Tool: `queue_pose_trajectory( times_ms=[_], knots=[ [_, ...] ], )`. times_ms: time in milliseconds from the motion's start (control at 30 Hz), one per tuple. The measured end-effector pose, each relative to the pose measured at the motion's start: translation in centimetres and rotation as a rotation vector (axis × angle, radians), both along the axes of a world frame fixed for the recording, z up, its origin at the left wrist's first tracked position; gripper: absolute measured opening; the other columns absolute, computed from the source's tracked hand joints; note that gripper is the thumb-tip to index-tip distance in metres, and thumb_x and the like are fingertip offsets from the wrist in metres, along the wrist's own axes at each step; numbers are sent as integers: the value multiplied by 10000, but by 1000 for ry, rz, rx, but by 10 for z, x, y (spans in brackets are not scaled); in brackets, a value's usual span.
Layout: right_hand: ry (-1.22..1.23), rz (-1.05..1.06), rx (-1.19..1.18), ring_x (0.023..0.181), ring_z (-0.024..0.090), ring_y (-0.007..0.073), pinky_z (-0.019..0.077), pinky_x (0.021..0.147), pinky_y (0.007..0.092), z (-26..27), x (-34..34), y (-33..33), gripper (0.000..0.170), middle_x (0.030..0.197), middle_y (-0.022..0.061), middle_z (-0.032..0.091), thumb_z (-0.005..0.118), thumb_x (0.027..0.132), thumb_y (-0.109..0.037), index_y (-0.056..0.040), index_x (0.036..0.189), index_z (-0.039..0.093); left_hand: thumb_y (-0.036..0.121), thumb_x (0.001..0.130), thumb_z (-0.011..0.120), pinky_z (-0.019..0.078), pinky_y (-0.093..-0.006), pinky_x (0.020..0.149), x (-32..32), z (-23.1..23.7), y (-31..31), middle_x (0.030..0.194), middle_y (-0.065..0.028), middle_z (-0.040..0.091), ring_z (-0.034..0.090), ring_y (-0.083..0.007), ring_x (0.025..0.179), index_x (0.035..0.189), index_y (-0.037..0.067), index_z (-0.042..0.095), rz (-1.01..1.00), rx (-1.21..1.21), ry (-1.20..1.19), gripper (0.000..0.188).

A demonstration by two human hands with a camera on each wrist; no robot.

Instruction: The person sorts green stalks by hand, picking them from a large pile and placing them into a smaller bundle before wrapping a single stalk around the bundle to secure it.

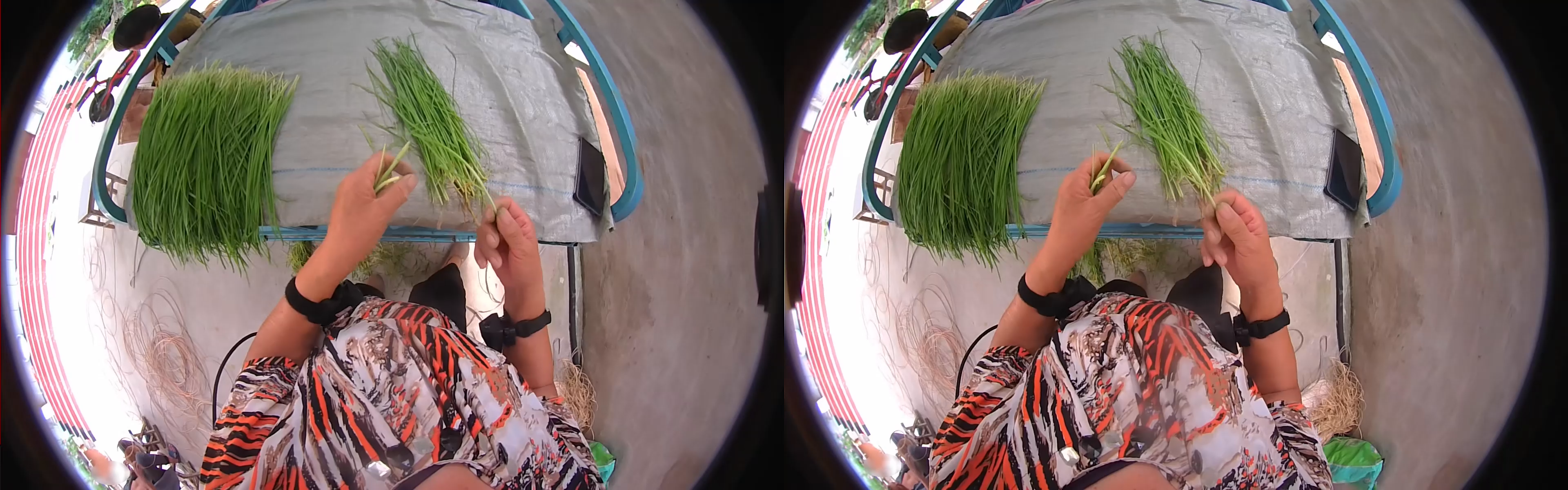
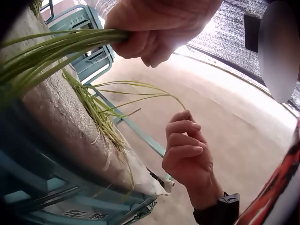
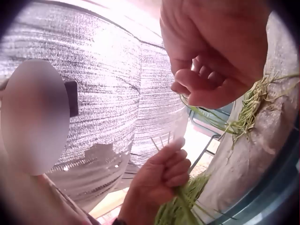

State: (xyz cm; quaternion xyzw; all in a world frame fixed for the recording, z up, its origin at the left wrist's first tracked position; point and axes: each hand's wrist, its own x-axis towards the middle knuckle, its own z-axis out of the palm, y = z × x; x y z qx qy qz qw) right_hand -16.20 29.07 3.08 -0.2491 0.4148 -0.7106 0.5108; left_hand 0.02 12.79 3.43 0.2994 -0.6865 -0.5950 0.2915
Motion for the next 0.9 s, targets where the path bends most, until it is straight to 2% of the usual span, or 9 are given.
queue_pose_trajectory(
  times_ms=[133,233,367,500,533,600,667,767,900],
  knots=[
    [48,-9,1,451,428,68,445,472,229,1,3,3,199,650,10,515,510,960,-234,-41,918,537,160,868,647,270,-198,538,2,19,9,699,84,407,337,-24,631,1005,38,623,-29,9,35,185],
    [169,23,37,472,443,68,424,478,218,7,7,5,221,646,13,523,533,947,-252,-36,906,538,129,844,645,433,-304,554,-1,29,16,716,-72,591,543,-162,603,1019,85,632,-89,-247,105,180],
    [343,62,74,499,457,63,390,485,198,14,9,9,251,656,22,539,554,935,-275,-28,894,541,110,762,668,462,-335,539,-10,22,21,710,-64,563,593,-225,639,1028,123,648,-152,-673,198,267],
    [438,73,104,516,462,57,369,495,181,30,15,10,242,643,23,535,540,942,-261,-25,889,541,92,700,662,461,-353,521,-2,27,23,724,-48,545,598,-242,652,1003,144,652,-285,-824,11,307],
    [377,74,41,540,474,59,382,505,188,27,15,10,208,693,36,556,540,935,-228,-20,930,538,86,692,657,461,-354,520,-2,26,23,737,-45,548,597,-241,649,998,148,651,-300,-853,-10,312],
    [252,75,-82,590,498,65,408,524,203,24,16,6,177,793,64,597,540,921,-162,-11,1013,531,61,734,670,454,-334,529,-1,25,22,745,-72,547,580,-250,642,1013,118,644,-292,-791,56,286],
    [371,-65,-4,668,531,88,439,573,224,34,25,-4,258,941,83,601,541,891,-98,-15,1131,491,43,755,675,454,-322,541,-1,27,22,759,-87,550,572,-260,641,1016,103,642,-271,-728,107,270],
    [560,-82,48,777,560,127,469,653,249,39,43,-25,446,1128,100,570,544,850,-38,-36,1275,406,23,759,670,463,-309,566,-2,28,25,786,-84,561,573,-258,645,1000,97,647,-229,-669,167,253],
    [921,44,3,788,571,185,454,679,283,12,32,-41,270,936,106,584,546,880,-65,-18,1146,528,66,841,627,445,-274,561,-5,14,21,777,-50,562,540,-181,597,969,65,649,-96,-624,267,130]
  ],
)
